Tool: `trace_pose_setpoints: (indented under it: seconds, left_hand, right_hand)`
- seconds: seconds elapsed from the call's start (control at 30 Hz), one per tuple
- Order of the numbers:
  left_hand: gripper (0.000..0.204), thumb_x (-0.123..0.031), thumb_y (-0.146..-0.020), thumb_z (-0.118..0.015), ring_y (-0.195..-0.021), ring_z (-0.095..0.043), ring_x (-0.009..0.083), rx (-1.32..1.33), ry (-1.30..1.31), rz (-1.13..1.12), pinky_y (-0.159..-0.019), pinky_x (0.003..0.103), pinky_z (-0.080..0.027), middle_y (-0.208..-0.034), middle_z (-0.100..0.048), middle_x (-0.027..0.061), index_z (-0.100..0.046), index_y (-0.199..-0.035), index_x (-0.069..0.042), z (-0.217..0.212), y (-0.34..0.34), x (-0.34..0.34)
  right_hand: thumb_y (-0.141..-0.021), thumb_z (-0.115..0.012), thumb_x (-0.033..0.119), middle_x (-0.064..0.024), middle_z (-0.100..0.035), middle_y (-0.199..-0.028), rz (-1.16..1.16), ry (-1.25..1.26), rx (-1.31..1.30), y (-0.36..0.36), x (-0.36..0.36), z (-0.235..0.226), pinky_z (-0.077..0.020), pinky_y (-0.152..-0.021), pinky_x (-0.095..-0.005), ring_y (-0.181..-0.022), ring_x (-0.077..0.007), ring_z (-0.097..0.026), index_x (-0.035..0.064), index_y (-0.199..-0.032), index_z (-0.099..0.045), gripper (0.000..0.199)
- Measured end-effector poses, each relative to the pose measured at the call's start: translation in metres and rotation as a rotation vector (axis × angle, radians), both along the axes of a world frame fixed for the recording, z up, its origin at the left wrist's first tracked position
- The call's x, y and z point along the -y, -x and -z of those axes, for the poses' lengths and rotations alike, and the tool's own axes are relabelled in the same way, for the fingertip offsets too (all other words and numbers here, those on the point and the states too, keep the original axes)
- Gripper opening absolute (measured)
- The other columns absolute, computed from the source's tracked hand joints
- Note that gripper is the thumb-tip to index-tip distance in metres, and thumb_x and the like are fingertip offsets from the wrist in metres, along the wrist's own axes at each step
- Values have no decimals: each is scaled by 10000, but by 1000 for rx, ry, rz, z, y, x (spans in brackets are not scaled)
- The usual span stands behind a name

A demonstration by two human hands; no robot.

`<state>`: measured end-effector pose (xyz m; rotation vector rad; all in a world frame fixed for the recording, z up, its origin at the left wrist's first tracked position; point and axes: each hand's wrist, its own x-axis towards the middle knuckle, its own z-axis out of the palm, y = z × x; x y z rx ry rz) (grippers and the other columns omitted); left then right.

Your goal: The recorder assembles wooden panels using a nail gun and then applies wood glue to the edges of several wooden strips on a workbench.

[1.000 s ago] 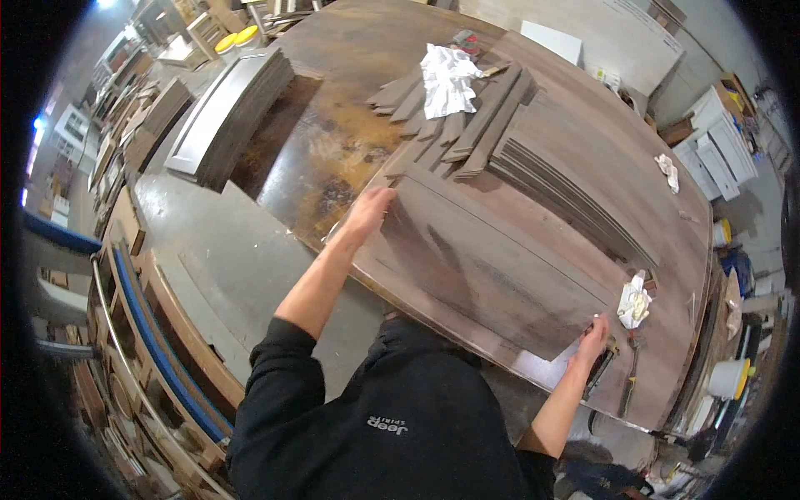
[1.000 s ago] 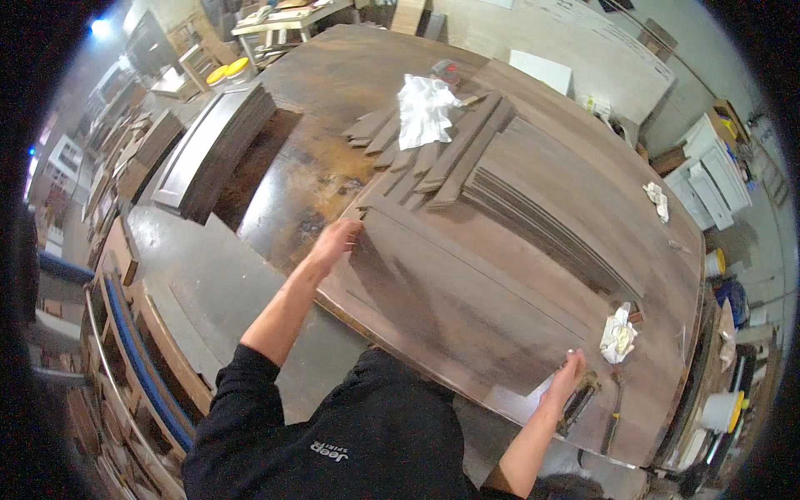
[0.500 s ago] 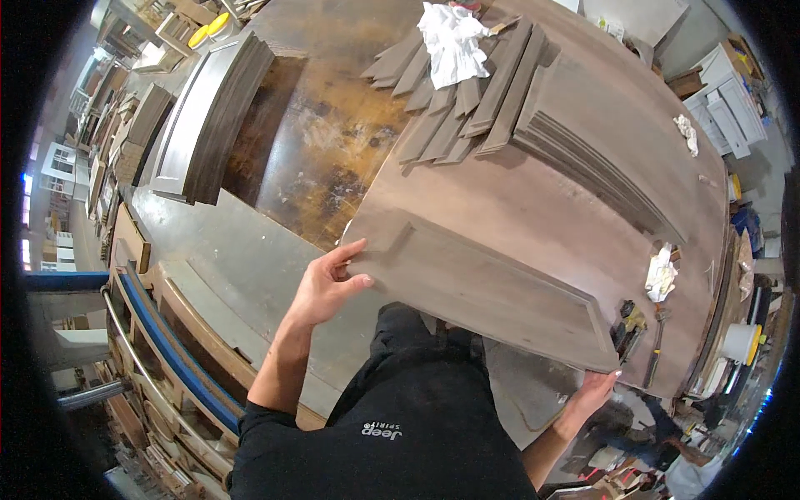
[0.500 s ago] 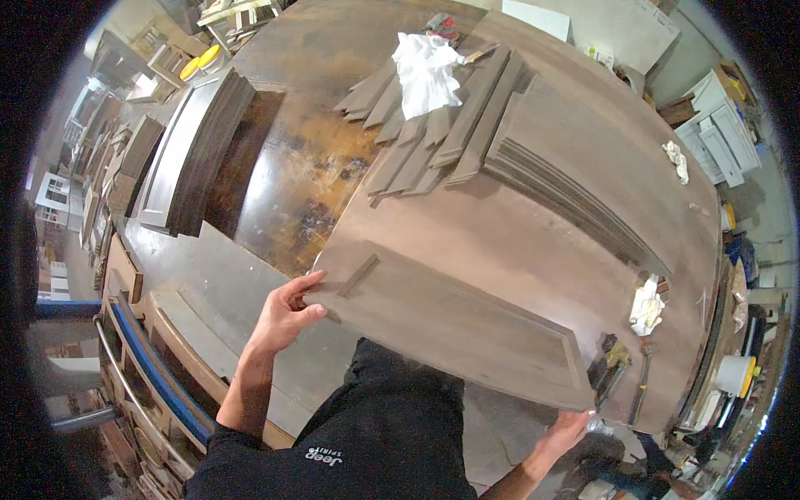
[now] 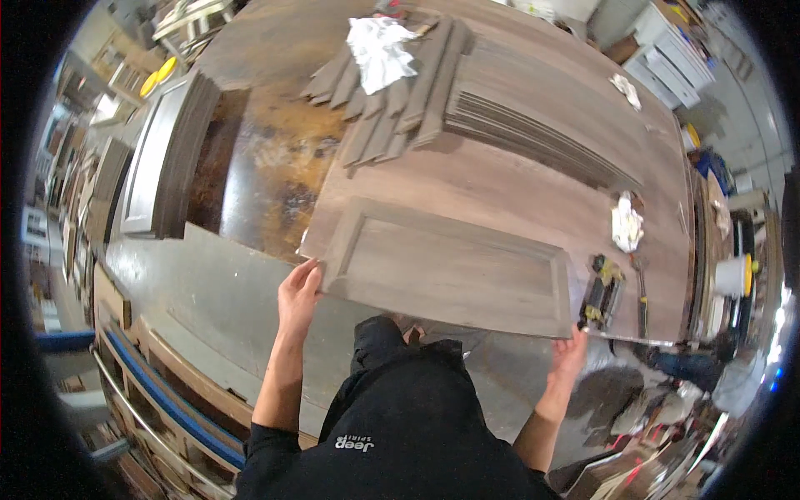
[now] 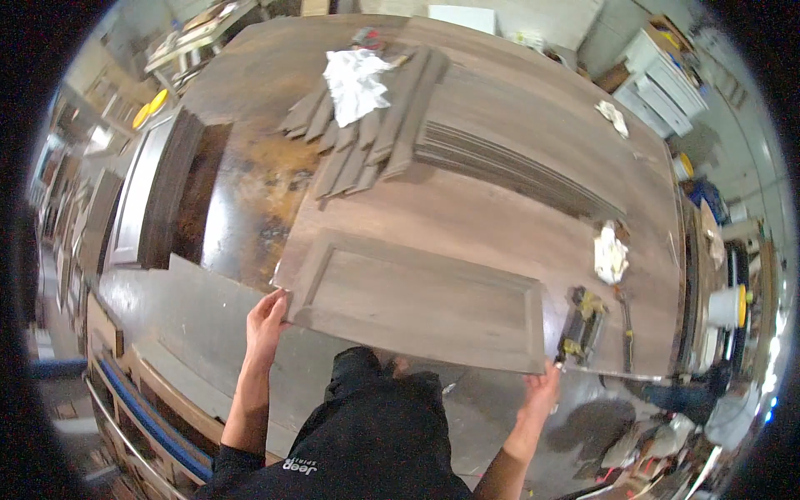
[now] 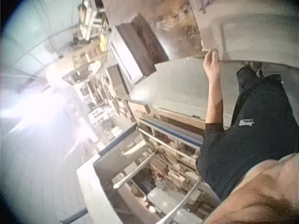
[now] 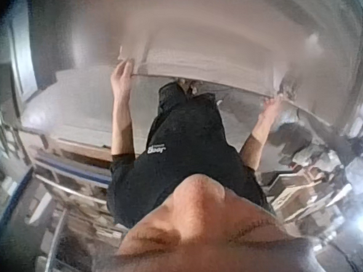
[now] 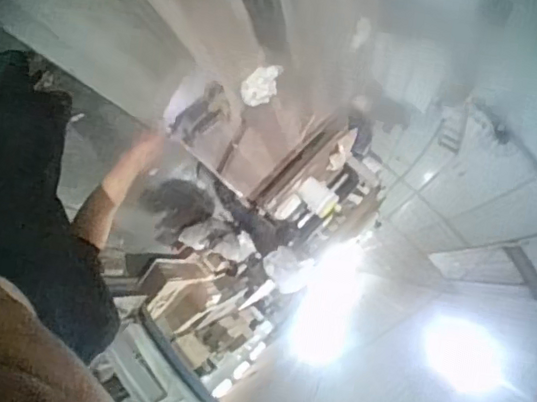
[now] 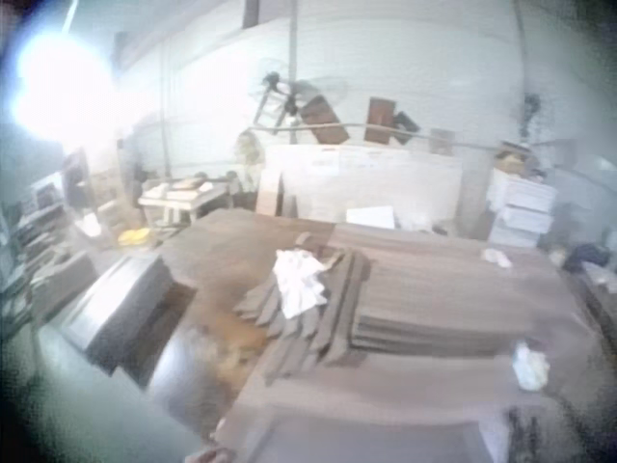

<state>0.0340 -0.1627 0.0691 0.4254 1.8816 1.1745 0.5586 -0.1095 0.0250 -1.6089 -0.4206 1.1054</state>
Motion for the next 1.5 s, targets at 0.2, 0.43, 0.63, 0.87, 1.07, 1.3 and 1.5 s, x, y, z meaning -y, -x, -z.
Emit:
trace_pose_setpoints:
  seconds: [0.2,0.43,0.63,0.87,1.07,1.3,1.5]
  left_hand:
    - [468,-154,-908,-666,-961,-620,166,71,31,63,-766,310,-509,-1162,-661,155,-562,-1334,10,37,1,49]
    - [742,-556,-940,-563,-1168,-588,308,-171,409,235,-1011,404,-427,-1222,-642,228,-568,-1277,104,79,1,24]
    - [875,-677,-989,-351,-1352,-431,285,34,61,56,-1113,379,-320,-1481,-454,185,-403,-1455,62,76,-9,15]
    - [927,-751,-970,-180,-1484,-216,267,218,-537,-105,-1203,417,-146,-1637,-197,110,-123,-1594,-68,39,4,-62]
    - [816,-698,-995,-277,-1374,-394,244,129,-590,-233,-1168,389,-232,-1460,-488,144,-459,-1430,-32,57,7,-75]
    - [449,-385,-1049,-458,-1073,-559,157,-314,-388,-96,-983,295,-403,-1126,-659,71,-644,-1203,-6,-28,-22,-56]
    - [531,-413,-1066,-354,-1125,-596,199,-272,-342,-92,-1023,333,-404,-1201,-676,116,-633,-1245,2,-24,-9,-56]
  right_hand:
    - [-948,-613,339,-28,-683,-996,-206,359,175,-19,57,34,-479,-657,-290,-912,-115,-627,71,-1101,-648,310]
    - [-977,-588,351,-57,-669,-1065,-403,276,288,1,32,80,-430,-891,-299,-993,-155,-581,-13,-1120,-658,398]
    - [-999,-514,285,-92,-637,-995,-16,-281,499,3,10,69,-419,-850,-351,-926,-187,-537,-55,-1001,-620,356]
    - [-1018,-349,604,-126,-449,-1457,-149,-650,109,-14,-70,53,-272,-1157,-402,-1342,-261,-416,5,-1447,-396,739]
    - [-1041,-328,535,-120,-550,-1251,-232,-771,197,7,-104,16,-339,-1069,-400,-1179,-252,-503,18,-1268,-527,599]
    - [-1040,-390,303,-170,-675,-1057,-181,-441,606,24,-85,-53,-423,-999,-394,-1050,-260,-614,-48,-1169,-644,452]
    - [-1063,-313,412,-208,-647,-1231,-234,-483,498,12,-93,-36,-403,-1086,-420,-1181,-309,-593,-48,-1295,-589,584]
